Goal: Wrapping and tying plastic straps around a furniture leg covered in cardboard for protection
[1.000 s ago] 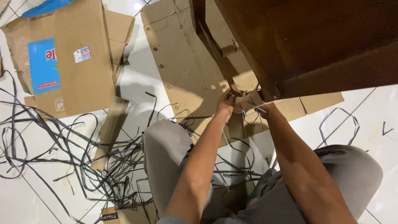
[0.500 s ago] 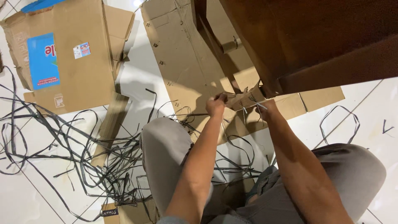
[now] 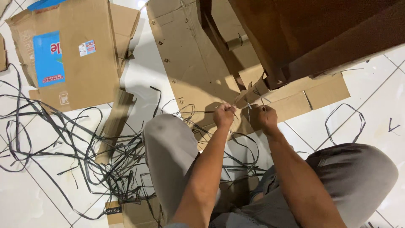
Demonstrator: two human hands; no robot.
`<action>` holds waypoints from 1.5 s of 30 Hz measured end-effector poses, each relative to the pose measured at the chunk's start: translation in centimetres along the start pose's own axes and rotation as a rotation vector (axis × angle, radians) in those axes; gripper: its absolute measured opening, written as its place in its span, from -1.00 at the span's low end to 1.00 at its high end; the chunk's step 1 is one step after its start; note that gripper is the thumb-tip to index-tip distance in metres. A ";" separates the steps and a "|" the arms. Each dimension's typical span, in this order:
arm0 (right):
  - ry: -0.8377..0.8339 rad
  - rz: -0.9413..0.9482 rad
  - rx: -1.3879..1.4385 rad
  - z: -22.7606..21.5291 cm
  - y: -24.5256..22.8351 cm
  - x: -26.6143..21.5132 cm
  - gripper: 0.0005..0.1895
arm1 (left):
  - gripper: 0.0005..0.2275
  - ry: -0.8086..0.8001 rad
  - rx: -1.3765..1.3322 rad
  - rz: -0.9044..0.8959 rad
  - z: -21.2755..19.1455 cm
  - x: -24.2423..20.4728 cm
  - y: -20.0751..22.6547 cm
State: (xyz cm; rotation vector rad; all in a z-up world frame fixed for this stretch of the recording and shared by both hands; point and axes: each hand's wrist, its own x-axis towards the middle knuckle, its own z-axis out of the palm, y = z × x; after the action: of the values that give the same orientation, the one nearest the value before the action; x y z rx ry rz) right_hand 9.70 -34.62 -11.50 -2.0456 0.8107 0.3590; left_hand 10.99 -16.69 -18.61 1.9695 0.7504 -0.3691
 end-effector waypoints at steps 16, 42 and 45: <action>0.026 -0.401 -0.395 -0.2 -3.5 -8.4 -0.77 | -0.82 -0.221 -0.548 -0.059 1.6 -2.3 0.7; 0.149 -0.485 -0.272 0.2 -7.4 -11.1 -0.80 | -0.84 -0.251 -0.267 -0.034 0.5 -0.8 -1.9; 0.117 -0.388 -0.147 1.4 -6.8 -9.9 -0.71 | -0.84 -0.228 -0.260 -0.034 1.8 0.2 -3.3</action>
State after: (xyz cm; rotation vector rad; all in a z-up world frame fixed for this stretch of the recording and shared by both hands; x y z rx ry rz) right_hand 6.93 -26.64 -2.78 -2.3193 0.4478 0.0827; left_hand 9.10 -16.99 -21.84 1.6407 0.6499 -0.4824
